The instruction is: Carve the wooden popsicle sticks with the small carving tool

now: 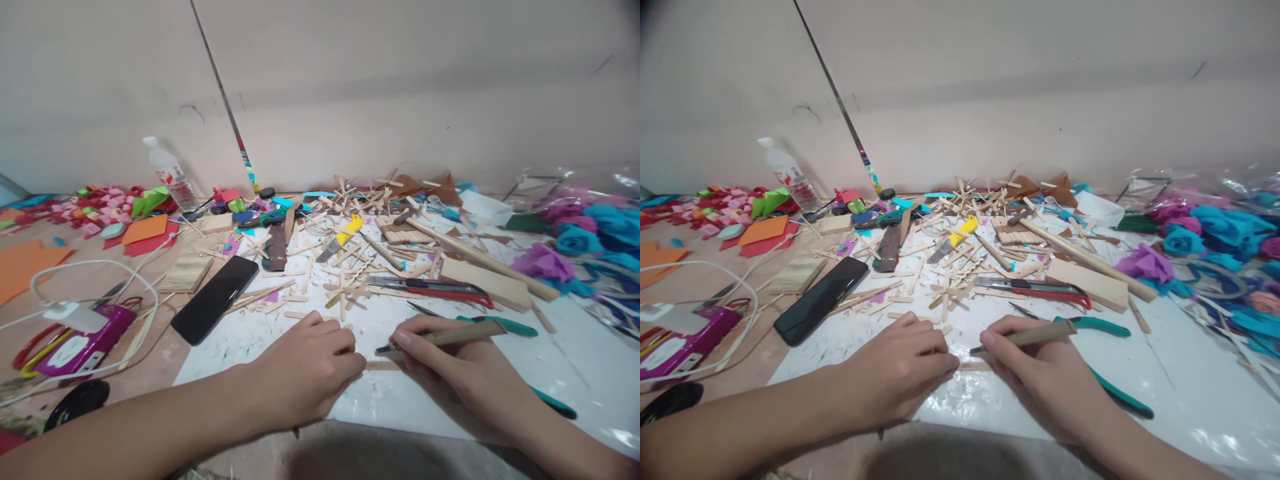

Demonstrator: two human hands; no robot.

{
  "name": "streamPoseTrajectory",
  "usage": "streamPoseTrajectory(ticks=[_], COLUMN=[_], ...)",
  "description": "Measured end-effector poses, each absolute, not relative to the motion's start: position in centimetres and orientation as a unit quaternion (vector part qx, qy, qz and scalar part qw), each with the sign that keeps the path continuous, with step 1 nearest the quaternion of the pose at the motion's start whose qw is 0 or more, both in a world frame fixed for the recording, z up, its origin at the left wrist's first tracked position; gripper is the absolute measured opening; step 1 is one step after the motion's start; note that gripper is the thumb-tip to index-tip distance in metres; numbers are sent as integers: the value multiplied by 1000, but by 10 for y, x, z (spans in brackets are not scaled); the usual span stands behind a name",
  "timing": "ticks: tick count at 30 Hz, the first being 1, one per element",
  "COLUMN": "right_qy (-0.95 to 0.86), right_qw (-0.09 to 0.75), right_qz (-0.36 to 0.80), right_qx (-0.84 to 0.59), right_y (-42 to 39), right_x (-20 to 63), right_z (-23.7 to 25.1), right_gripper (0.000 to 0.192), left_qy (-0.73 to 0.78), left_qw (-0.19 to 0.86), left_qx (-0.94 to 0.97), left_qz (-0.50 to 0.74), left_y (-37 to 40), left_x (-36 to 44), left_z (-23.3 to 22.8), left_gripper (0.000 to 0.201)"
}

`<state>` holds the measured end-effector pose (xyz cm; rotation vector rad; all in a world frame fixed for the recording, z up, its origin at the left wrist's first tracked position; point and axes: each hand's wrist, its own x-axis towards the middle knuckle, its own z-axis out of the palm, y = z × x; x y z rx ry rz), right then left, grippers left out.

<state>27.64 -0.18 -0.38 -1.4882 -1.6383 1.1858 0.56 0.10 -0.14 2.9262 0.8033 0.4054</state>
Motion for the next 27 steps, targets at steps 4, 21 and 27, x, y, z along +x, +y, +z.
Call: streamPoseTrajectory(ticks=[4, 21, 27], right_qy=[-619, -613, -624], right_qw=[313, 317, 300], right_qz=[446, 453, 453], right_qx=[-566, -564, -562], right_y=[-3, -4, -3], right_x=[276, 274, 279], right_z=[-1, 3, -3], right_gripper=[48, 51, 49], left_qy=[259, 259, 252], left_qw=[40, 39, 30], left_qx=[955, 954, 957], left_qz=[138, 148, 143], left_y=[1, 1, 2], left_x=[6, 6, 5], left_z=[0, -2, -1], left_gripper=[13, 14, 13])
